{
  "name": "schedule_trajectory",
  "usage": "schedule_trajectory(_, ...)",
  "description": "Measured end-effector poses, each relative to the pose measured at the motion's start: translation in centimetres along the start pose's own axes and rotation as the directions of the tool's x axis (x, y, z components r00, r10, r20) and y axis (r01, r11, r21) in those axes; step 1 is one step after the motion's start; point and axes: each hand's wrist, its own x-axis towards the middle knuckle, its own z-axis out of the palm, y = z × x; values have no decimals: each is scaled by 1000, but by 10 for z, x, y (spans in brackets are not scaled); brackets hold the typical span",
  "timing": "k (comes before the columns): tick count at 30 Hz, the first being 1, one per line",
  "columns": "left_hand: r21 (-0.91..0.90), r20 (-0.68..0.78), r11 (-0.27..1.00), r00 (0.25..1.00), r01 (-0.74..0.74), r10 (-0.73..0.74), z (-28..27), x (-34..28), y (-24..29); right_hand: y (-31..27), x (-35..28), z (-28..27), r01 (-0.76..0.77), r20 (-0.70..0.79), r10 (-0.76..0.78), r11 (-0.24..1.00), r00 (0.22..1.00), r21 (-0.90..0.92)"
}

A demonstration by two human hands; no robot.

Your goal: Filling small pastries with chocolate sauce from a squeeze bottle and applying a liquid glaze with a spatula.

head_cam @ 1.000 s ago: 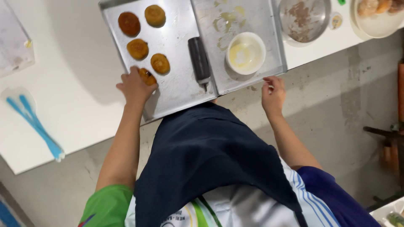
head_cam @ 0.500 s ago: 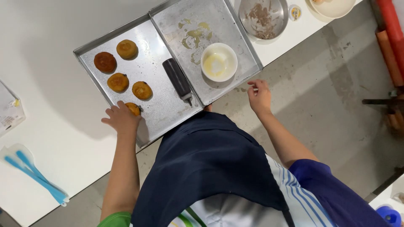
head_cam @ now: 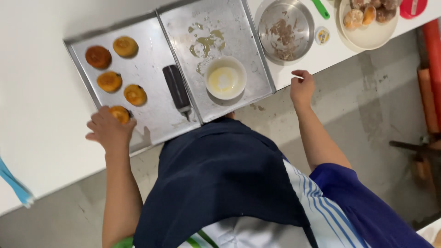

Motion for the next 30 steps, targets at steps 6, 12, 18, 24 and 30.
schedule_trajectory(6, -56, -100, 998, 995, 2, -7, 26, -33, 78, 50, 68, -10, -302, 244, 240, 917, 940, 259)
schedule_trajectory(12, -77, -106, 996, 993, 49, -57, 53, -68, 140, 71, 107, -25, -281, 339, 184, 923, 923, 264)
schedule_trajectory(18, 77, 27, 950, 952, 302, -305, 63, -99, 147, 79, 146, -16, -146, 374, 6, 926, 928, 347)
schedule_trajectory(24, 140, 43, 903, 908, 407, -416, 75, -119, 119, 69, 153, -4, -108, 369, -68, 894, 927, 435)
schedule_trajectory(30, 133, 36, 888, 893, 441, -449, 71, -117, 106, 78, 152, -3, -28, 327, -115, 915, 938, 402)
